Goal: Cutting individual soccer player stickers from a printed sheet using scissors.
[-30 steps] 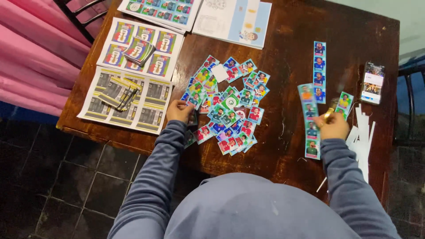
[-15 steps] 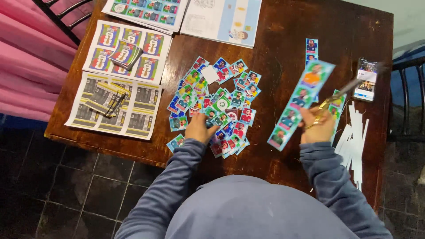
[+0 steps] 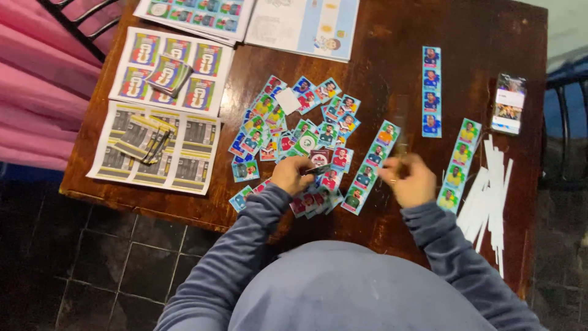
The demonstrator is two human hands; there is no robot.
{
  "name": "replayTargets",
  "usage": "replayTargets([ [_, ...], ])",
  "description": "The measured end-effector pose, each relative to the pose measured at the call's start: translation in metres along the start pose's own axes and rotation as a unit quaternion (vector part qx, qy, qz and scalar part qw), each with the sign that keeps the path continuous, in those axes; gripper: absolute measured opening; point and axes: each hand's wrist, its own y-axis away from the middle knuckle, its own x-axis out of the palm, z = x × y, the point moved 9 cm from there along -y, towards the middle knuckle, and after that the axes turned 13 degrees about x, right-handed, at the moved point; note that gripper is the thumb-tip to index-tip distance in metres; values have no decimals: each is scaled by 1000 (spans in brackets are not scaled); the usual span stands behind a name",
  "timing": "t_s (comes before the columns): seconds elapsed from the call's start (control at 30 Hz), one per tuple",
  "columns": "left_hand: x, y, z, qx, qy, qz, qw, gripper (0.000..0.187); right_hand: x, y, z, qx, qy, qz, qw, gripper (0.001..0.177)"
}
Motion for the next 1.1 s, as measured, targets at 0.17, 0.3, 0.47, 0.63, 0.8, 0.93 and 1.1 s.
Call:
replayTargets([
  [0.17, -34, -15, -110, 96, 1, 72, 993, 20, 38, 21, 70, -7, -46, 147, 988, 29],
  [0.3, -36, -5, -127, 72, 179, -11, 981, 18, 55, 36, 56, 23, -182, 190, 965, 19],
  [0.47, -23, 4, -128, -61, 410, -135, 900, 15, 51, 58, 45, 162, -287, 201, 922, 19],
  [0.63, -42, -7, -130, -89, 444, -162, 876, 11, 36, 82, 27, 213, -201, 281, 914, 16],
  [0.8, -49, -10, -139, -80, 393, -143, 905, 9, 20, 98, 53, 8, -66, 343, 937, 34],
  [0.93, -46, -13, -145, -82, 416, -142, 894, 10, 24, 98, 58, 9, -84, 372, 925, 42],
  [1.1, -43, -11, -150, -113, 435, -140, 882, 9, 27, 95, 57, -10, -65, 366, 928, 52],
])
